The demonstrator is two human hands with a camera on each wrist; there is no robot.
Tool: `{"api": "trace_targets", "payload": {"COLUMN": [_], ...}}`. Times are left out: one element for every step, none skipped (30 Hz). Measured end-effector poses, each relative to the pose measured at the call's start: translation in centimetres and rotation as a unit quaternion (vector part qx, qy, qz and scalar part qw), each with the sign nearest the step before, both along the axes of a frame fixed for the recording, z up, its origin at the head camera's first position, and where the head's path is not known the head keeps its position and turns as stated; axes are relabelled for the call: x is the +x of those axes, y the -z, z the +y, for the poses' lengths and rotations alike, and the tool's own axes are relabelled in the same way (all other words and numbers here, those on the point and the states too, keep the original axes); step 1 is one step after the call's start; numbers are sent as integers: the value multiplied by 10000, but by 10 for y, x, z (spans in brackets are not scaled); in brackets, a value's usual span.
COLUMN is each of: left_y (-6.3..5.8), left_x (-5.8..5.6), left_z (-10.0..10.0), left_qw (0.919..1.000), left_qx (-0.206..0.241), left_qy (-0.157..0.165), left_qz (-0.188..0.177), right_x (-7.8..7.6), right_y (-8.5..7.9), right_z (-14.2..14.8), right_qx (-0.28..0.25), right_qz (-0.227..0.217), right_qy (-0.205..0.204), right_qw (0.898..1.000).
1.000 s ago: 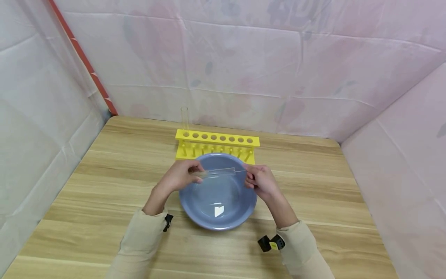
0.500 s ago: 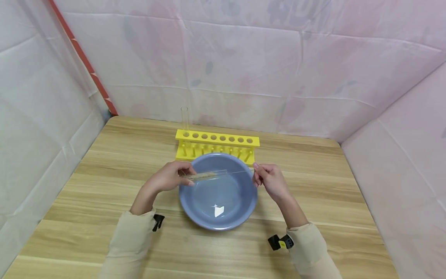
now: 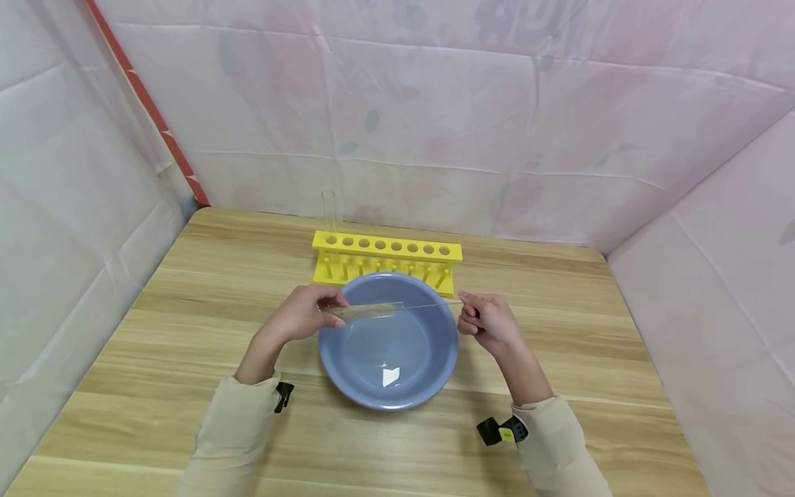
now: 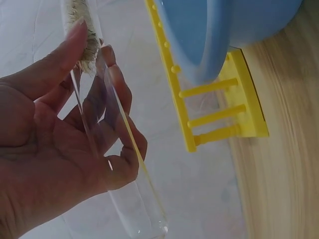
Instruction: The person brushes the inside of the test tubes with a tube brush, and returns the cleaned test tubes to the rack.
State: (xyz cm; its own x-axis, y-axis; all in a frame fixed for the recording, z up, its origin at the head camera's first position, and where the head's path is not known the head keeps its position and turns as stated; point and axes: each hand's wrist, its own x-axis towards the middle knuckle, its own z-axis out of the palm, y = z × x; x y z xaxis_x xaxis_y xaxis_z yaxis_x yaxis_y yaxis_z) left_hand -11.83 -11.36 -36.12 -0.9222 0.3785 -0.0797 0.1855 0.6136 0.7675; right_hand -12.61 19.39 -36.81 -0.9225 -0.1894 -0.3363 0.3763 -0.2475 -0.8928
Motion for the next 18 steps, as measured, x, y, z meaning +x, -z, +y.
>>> {"api": "trace_targets", "payload": {"left_y": [0, 0, 0, 0, 0, 1, 1, 2, 2, 3, 3, 3, 4, 4, 4, 4, 4, 4], "left_x": [0, 0, 0, 0, 0, 0, 0, 0, 1, 0, 0, 0, 0, 0, 0, 0, 0, 1], "left_z": [0, -1, -1, -2, -2, -3, -4, -5, -6, -7, -8, -9, -9, -10, -10, -11, -11, -11], "left_qw": [10000, 10000, 10000, 10000, 10000, 10000, 10000, 9999, 9999, 9999, 9998, 9998, 9997, 9997, 9996, 9996, 9996, 9997], "left_qx": [-11, -15, -7, -1, 21, 45, 68, 98, 120, 144, 170, 181, 195, 205, 207, 209, 203, 190], "left_qy": [-26, -34, -48, -48, -34, -22, -11, 14, 28, 60, 93, 112, 134, 156, 166, 175, 178, 172], "left_qz": [10, 27, 34, 42, 47, 46, 42, 43, 37, 38, 38, 29, 26, 28, 27, 34, 48, 59], "right_x": [0, 0, 0, 0, 1, 1, 1, 1, 1, 2, 2, 2, 1, 1, 1, 1, 1, 0], "right_y": [0, 0, 0, 0, 0, 1, 1, 2, 3, 4, 5, 6, 6, 7, 7, 7, 8, 8], "right_z": [1, 1, 2, 2, 3, 3, 4, 4, 5, 5, 6, 6, 7, 7, 7, 7, 8, 9], "right_qx": [7, 35, 92, 175, 272, 367, 467, 572, 674, 768, 834, 882, 918, 945, 959, 952, 929, 889], "right_qz": [-24, -14, 38, 114, 202, 316, 444, 593, 742, 889, 1019, 1145, 1249, 1326, 1377, 1391, 1357, 1294], "right_qy": [22, 32, 38, 44, 38, 22, 9, 9, 17, 39, 61, 78, 83, 101, 106, 103, 87, 66], "right_qw": [10000, 10000, 9999, 9998, 9994, 9988, 9979, 9966, 9950, 9931, 9913, 9895, 9879, 9866, 9858, 9856, 9863, 9876]}}
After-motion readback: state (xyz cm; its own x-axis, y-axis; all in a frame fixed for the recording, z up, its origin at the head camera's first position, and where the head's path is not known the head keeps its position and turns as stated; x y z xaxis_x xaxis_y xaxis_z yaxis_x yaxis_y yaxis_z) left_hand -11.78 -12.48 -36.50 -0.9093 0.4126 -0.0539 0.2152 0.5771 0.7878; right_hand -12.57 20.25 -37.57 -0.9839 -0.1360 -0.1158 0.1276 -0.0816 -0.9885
